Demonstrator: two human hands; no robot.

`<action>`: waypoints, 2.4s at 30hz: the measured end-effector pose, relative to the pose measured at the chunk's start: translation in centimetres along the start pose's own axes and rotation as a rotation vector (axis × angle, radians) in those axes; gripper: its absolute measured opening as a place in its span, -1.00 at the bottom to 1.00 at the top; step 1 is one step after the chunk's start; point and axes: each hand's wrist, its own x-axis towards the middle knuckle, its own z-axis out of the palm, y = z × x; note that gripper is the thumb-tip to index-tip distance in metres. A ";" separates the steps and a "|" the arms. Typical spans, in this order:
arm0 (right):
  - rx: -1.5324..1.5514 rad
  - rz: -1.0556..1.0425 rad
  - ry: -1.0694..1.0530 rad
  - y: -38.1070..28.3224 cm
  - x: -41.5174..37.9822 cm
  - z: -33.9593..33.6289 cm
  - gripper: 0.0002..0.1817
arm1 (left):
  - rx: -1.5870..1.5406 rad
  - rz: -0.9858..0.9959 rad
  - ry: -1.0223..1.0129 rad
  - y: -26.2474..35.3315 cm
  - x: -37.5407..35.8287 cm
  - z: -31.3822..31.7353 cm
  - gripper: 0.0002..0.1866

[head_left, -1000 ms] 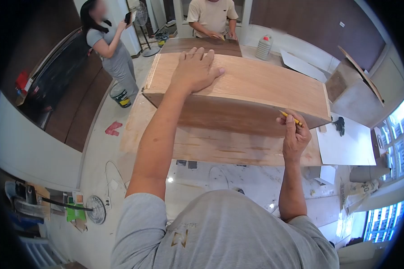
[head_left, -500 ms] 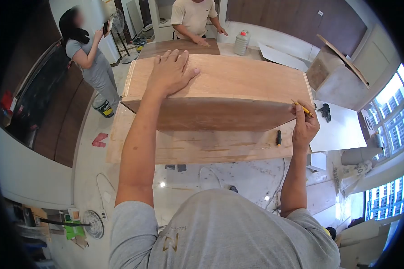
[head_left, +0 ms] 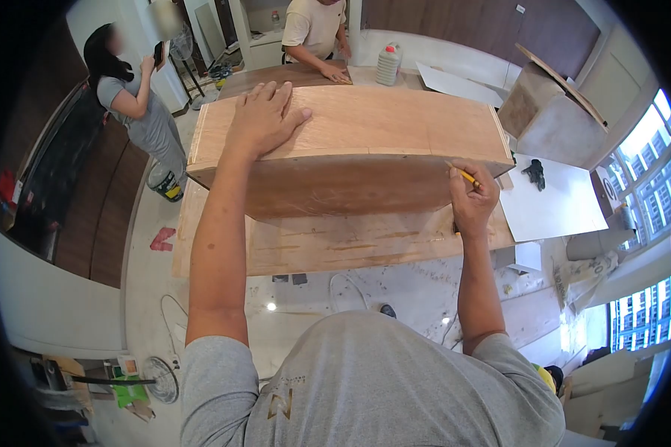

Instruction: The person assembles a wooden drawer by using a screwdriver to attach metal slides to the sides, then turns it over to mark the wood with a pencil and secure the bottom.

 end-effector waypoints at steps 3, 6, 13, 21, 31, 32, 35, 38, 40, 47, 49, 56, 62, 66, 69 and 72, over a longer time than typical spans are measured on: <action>0.010 0.000 0.020 -0.6 2.0 0.2 -0.94 | -0.002 -0.004 -0.012 -0.2 0.1 0.1 -0.14; 0.036 0.084 0.005 0.3 3.8 0.1 -0.94 | -0.008 0.010 -0.011 -0.3 0.3 0.3 -0.15; 0.278 0.270 0.245 6.6 6.6 -7.2 -0.87 | -0.001 0.034 0.011 -0.3 0.3 0.1 -0.18; 0.209 0.352 0.138 6.9 5.2 -7.3 -0.83 | 0.003 0.005 -0.018 -0.4 0.4 0.5 -0.14; -0.122 0.167 -0.200 7.3 10.1 -4.6 -0.80 | 0.020 0.024 -0.016 -0.5 0.4 0.5 -0.16; -0.153 0.118 -0.220 7.9 10.4 -4.4 -0.79 | 0.024 0.022 -0.012 -0.5 0.4 0.4 -0.16; -0.190 0.094 -0.223 8.3 10.6 -3.9 -0.79 | 0.009 0.015 0.021 -0.3 0.0 0.3 -0.17; -0.169 0.167 -0.311 7.1 10.3 -4.7 -0.78 | -0.001 0.037 0.016 -0.9 0.3 0.7 -0.17; -0.184 0.242 -0.465 4.8 9.7 -6.7 -0.77 | 0.000 0.039 0.014 -0.8 0.3 0.6 -0.17; -0.230 0.435 -1.094 -2.0 4.8 -10.9 -0.86 | -0.005 0.042 0.048 -0.4 0.1 0.5 -0.18; -0.060 0.222 -0.893 -2.5 5.2 -10.5 -0.86 | -0.030 0.054 0.036 -0.4 0.5 0.7 -0.20; 0.230 0.020 -0.423 -3.1 6.8 -1.5 -0.78 | -0.649 -0.037 -0.120 -5.3 1.0 -0.9 -0.31; 0.336 0.194 -0.282 3.0 7.5 3.8 -0.67 | -0.067 -0.253 -0.089 -9.9 -2.2 -3.7 -0.34; 0.211 0.270 -0.257 4.0 7.5 3.0 -0.67 | -0.011 -0.544 0.148 -8.5 -3.6 -3.4 -0.34; -0.139 0.219 -0.171 5.2 8.6 -0.4 -0.64 | -0.345 -0.522 -0.026 -11.1 -3.7 -3.7 -0.36; -0.457 0.188 -0.051 12.4 9.5 -6.0 -0.61 | -0.996 -0.598 0.033 -12.5 -5.4 -2.1 -0.57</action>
